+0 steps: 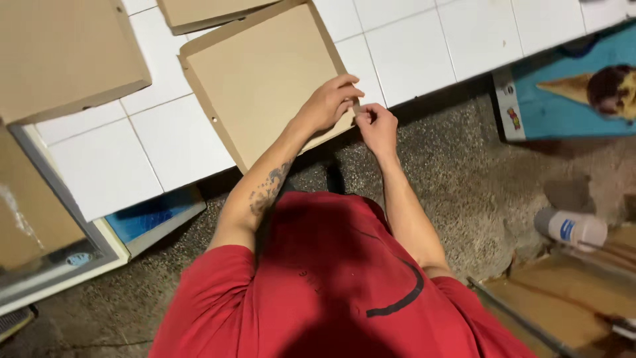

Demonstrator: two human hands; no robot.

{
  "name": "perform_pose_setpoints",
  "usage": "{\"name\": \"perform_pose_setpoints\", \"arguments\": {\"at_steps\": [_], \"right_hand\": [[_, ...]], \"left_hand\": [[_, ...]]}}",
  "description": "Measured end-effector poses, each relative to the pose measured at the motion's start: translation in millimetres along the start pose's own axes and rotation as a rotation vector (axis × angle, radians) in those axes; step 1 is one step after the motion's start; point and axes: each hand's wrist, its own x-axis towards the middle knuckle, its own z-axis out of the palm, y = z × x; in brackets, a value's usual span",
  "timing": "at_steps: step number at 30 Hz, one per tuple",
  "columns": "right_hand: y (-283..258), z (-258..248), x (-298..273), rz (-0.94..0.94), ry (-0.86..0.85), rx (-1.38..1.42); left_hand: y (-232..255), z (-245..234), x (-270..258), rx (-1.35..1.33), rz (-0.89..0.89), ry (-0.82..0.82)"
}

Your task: The person assembles flat cardboard boxes by folding the sides and securing the tabs. They handle multiple boxes one at a time on a tiled countertop, stacking the finished boxes to the side.

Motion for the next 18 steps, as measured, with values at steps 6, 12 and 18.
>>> {"name": "perform_pose_setpoints", "arguments": {"at_steps": [6,12,18], "right_hand": [[-3,-3,5,-0.127,-0.033,-0.212],[-12,-21,7,-0.118,-0.116,-0.133],[-47,-29,6,-0.292,-0.157,-0.134]], "left_hand": [[17,-58,-97,0.24,-0.106,0.238],[43,-112,-214,0.761,-0.528,0.216],[117,-127,-233,0.762,-0.818,0.104]]}}
